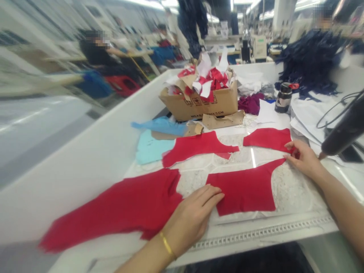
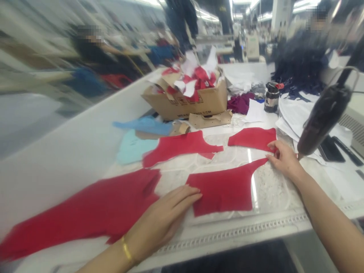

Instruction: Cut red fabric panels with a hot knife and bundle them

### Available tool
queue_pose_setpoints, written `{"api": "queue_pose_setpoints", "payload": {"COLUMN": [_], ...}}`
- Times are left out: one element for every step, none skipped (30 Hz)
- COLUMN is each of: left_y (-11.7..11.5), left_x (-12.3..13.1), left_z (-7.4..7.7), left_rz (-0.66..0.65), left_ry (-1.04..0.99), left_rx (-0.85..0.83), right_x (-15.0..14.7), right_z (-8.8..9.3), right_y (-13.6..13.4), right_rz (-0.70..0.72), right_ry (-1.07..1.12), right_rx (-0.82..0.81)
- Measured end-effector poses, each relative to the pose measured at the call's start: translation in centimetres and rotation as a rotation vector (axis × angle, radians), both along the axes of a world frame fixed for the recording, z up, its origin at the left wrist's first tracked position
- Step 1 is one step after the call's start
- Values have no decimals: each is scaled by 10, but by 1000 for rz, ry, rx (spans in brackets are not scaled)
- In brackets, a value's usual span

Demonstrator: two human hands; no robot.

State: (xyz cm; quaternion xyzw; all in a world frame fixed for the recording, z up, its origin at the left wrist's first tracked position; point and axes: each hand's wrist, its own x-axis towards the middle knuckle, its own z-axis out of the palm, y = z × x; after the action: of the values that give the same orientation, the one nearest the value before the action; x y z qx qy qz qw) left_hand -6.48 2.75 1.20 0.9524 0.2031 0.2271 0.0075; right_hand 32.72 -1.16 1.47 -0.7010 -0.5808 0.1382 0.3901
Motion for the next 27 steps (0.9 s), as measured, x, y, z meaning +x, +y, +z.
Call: {"api": "queue_pose_setpoints", "payload": {"left_y": [0,0,0,0,0,-1,-1,-2,-3,-3,-4,-5,-5,-5,-5,-5,-5,-4,-4,-3,-3,-3,-3,-4,-4,-4,-4], "left_x": [2,3,4,5,6,7,8,9,11,13,15,18,20,23,25,26,27,28,28,28,28,27,27,27,27,27,27], "left_z": [5,10,16,21,26,29,31,32,33,33,33,33,32,32,31,30,29,27,25,23,21,20,19,20,21,23,26], "left_rz": [-4,-8,-10,-8,-5,0,5,8,6,-3,-16,-31,-46,-59,-66,-70,-73,-74,-73,-70,-65,-63,-62,-64,-68,-72,-76], "left_ry": [4,16,34,52,66,68,56,42,30,21,15,11,12,15,19,21,22,23,20,5,-21,-46,-65,-71,-65,-46,-26], "left_rx": [5,5,2,-2,-4,-1,9,21,33,42,49,56,61,64,65,67,70,72,75,81,89,96,101,104,104,100,97], "right_x": [1,1,1,1,1,0,-1,-3,-4,-7,-9,-11,-13,-15,-16,-17,-18,-18,-18,-18,-18,-18,-19,-19,-20,-20,-20], "right_z": [0,0,0,1,2,3,5,6,7,8,8,8,8,8,7,7,6,6,5,5,5,4,4,3,3,2,2], "right_y": [0,0,0,-1,-1,-1,-1,-1,-2,-2,-2,-2,-1,-1,-1,-1,-1,-1,-1,-1,0,0,0,0,1,1,1], "right_rz": [16,23,20,9,-7,-18,-22,-18,-11,-2,8,16,24,31,37,42,44,44,42,41,42,46,50,51,49,43,33], "right_ry": [-15,-32,-47,-57,-63,-66,-68,-70,-71,-71,-68,-62,-55,-46,-36,-26,-17,-9,0,9,16,22,27,29,30,29,27], "right_rx": [-20,-34,-41,-42,-38,-36,-38,-42,-49,-57,-67,-75,-81,-85,-86,-86,-88,-93,-99,-104,-106,-106,-104,-100,-98,-97,-98]}}
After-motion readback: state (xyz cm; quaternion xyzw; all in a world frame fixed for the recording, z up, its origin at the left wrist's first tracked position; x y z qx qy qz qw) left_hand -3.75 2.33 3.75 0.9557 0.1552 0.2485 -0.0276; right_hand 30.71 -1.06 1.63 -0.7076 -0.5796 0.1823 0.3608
